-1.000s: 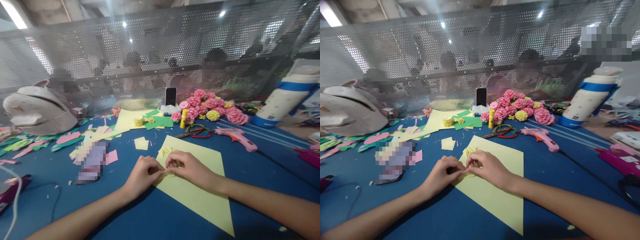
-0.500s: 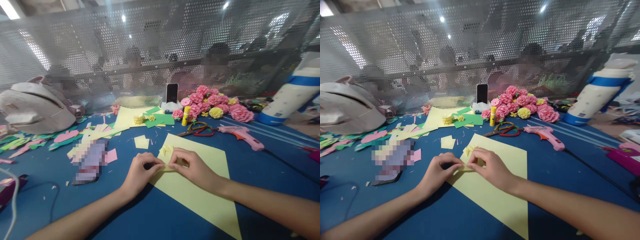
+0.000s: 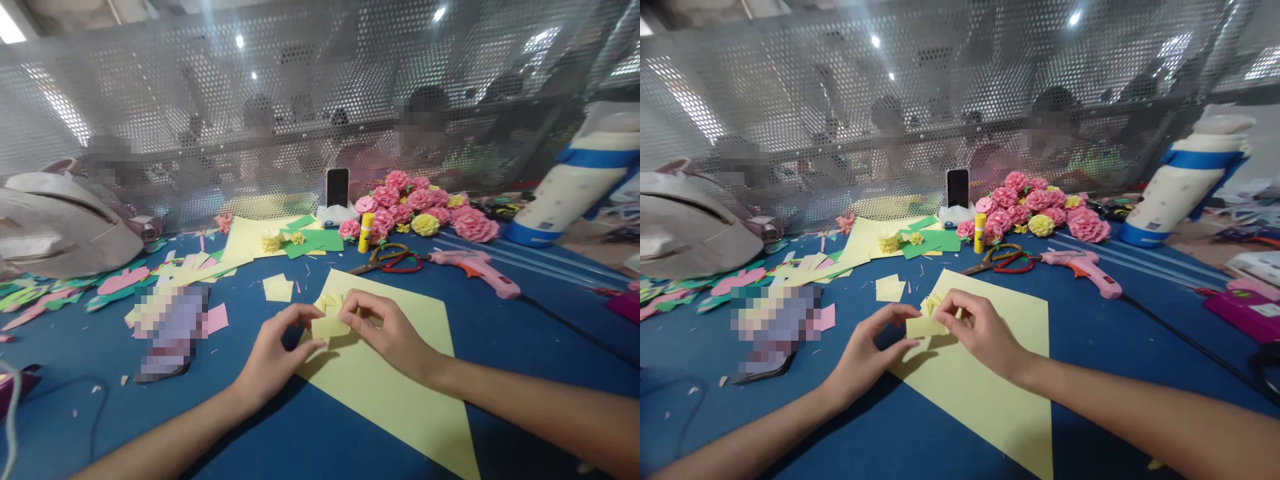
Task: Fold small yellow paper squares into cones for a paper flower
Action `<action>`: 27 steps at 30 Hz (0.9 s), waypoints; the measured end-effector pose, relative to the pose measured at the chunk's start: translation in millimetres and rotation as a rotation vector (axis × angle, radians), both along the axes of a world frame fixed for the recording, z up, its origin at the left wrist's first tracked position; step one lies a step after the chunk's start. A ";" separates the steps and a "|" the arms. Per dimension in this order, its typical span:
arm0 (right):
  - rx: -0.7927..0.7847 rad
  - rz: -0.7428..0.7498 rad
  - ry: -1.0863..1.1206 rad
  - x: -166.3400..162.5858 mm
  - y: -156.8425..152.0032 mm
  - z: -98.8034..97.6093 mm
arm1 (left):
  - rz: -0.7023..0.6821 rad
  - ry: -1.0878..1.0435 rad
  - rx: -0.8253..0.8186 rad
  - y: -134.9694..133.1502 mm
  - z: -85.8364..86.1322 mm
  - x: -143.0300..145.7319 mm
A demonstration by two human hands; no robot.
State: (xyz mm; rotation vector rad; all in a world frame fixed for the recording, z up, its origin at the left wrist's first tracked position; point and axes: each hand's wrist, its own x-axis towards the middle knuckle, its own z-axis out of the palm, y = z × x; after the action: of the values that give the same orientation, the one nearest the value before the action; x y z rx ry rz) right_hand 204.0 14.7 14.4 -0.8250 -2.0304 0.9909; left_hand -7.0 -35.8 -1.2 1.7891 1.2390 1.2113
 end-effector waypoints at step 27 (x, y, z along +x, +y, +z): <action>0.172 0.219 -0.185 -1.4 -1.2 -3.8 | -0.059 0.056 0.103 -1.9 4.4 2.2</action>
State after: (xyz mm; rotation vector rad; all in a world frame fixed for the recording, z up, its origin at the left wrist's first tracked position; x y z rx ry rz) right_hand 202.6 13.5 10.6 -0.6319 -2.3673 0.8667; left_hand -4.8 -37.7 3.2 1.9333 1.1646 1.2187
